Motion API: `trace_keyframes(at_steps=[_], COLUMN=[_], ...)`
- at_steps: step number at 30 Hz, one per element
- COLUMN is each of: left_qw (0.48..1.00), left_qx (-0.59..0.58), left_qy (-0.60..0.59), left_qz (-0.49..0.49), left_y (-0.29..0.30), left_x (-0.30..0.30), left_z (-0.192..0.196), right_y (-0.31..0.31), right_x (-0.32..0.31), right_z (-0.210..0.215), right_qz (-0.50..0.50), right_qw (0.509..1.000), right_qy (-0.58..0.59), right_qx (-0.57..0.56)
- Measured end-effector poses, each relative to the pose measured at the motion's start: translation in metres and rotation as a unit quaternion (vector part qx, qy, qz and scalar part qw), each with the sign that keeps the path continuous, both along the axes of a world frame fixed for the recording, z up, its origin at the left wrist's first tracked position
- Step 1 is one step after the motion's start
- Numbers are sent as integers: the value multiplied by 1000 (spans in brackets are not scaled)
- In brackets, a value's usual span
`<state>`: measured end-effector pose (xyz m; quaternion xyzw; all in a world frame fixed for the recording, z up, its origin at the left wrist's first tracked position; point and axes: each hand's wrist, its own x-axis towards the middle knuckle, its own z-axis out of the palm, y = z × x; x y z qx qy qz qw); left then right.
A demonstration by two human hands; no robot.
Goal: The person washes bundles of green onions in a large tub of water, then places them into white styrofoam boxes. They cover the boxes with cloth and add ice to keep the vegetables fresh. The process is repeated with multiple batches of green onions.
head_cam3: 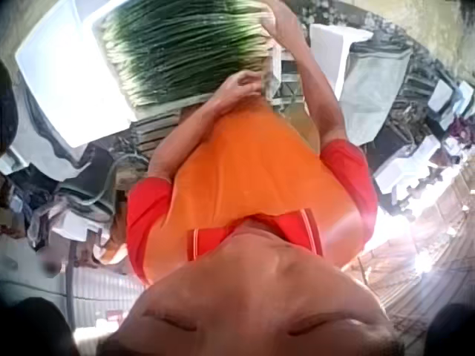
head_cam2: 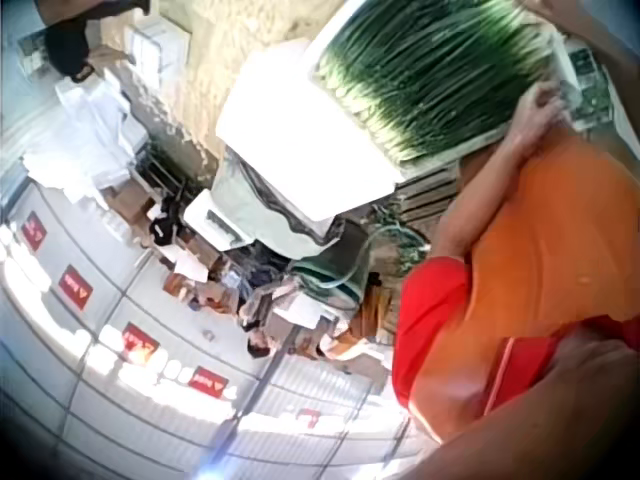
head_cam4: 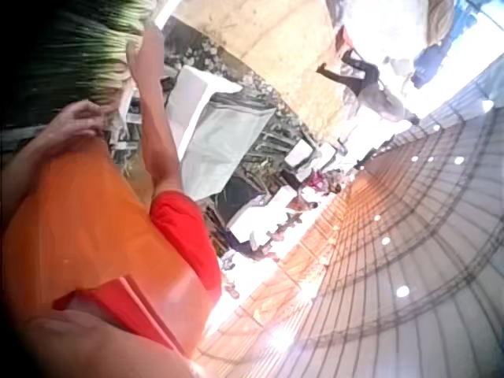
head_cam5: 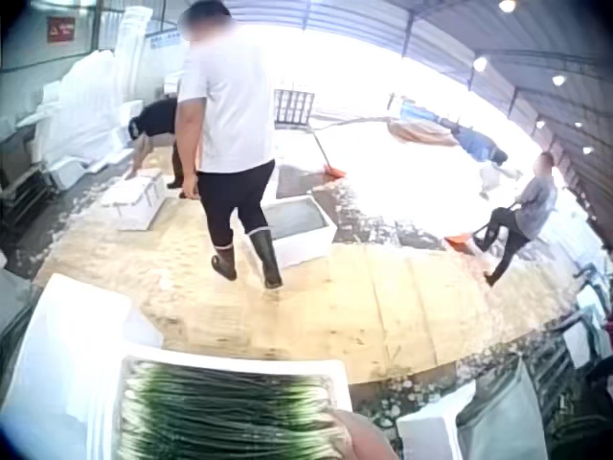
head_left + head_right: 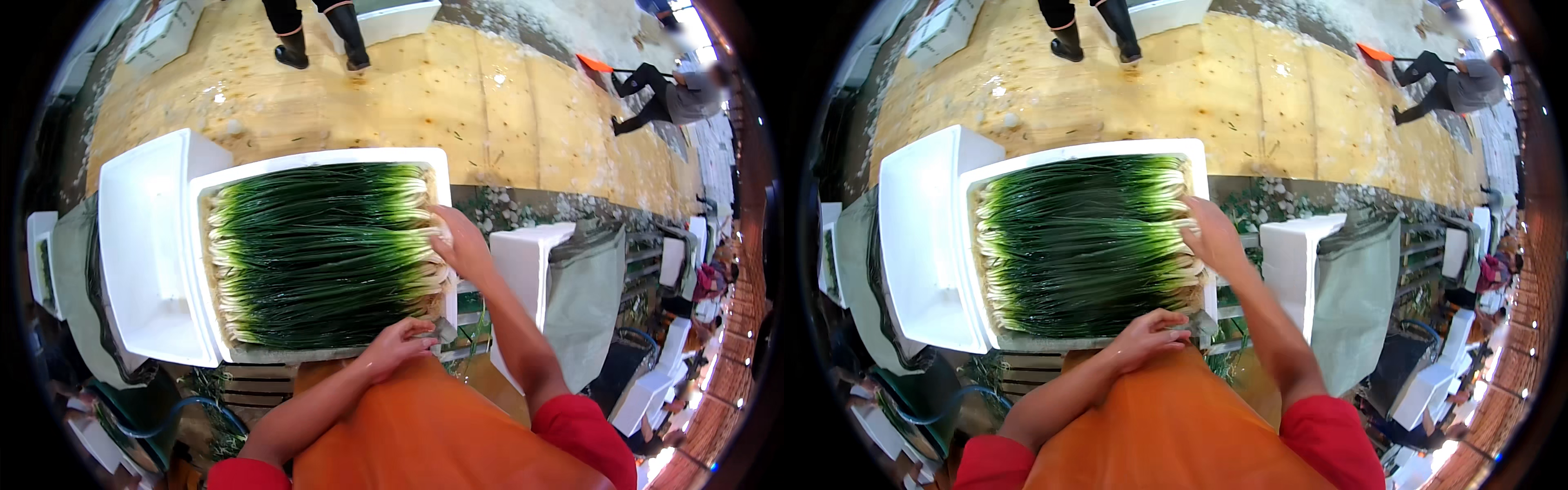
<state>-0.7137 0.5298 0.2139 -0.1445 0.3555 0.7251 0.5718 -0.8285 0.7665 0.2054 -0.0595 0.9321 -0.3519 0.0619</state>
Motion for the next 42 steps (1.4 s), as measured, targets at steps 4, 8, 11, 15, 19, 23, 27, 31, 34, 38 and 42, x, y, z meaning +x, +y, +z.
trace_keyframes(at_steps=[4, 8, 11, 15, 19, 23, 27, 31, 34, 38, 42], left_qw=[522, 407, 413, 406, 434, 448, 449, 445, 483, 485, 709], left_qx=[-438, -566, -573, -568, -574, -570, -567, -571, -542, -488, -301], left_qy=[731, 703, 687, 703, 661, 669, 667, 664, 666, 724, 629], left_qz=[-33, -142, -172, -133, -213, -164, -175, -186, -170, 58, 111], left_y=[-60, -84, -90, -90, -92, -95, -98, -94, -97, -138, -219], left_x=[-64, -102, -101, -94, -102, -101, -100, -107, -108, -54, 68], left_z=[16, -48, -76, -67, -66, -107, -143, -123, -83, -43, -54], right_y=[-56, -87, -86, -110, -179, -204, -203, -206, -198, -145, -73], right_x=[75, 72, 66, 55, 16, 2, 3, 2, 3, 47, 152], right_z=[-13, -81, -91, -45, -28, -73, -112, -96, -69, -51, -70], right_qz=[-113, -139, -159, -113, 68, 16, 35, 34, 49, -71, -322], right_qw=[984, 975, 979, 986, 987, 986, 986, 990, 992, 979, 939], right_qy=[136, 38, 41, 105, 136, 157, 100, 74, 62, 169, 110], right_qx=[33, 168, 122, 67, 57, 63, 128, 116, 95, -87, 45])
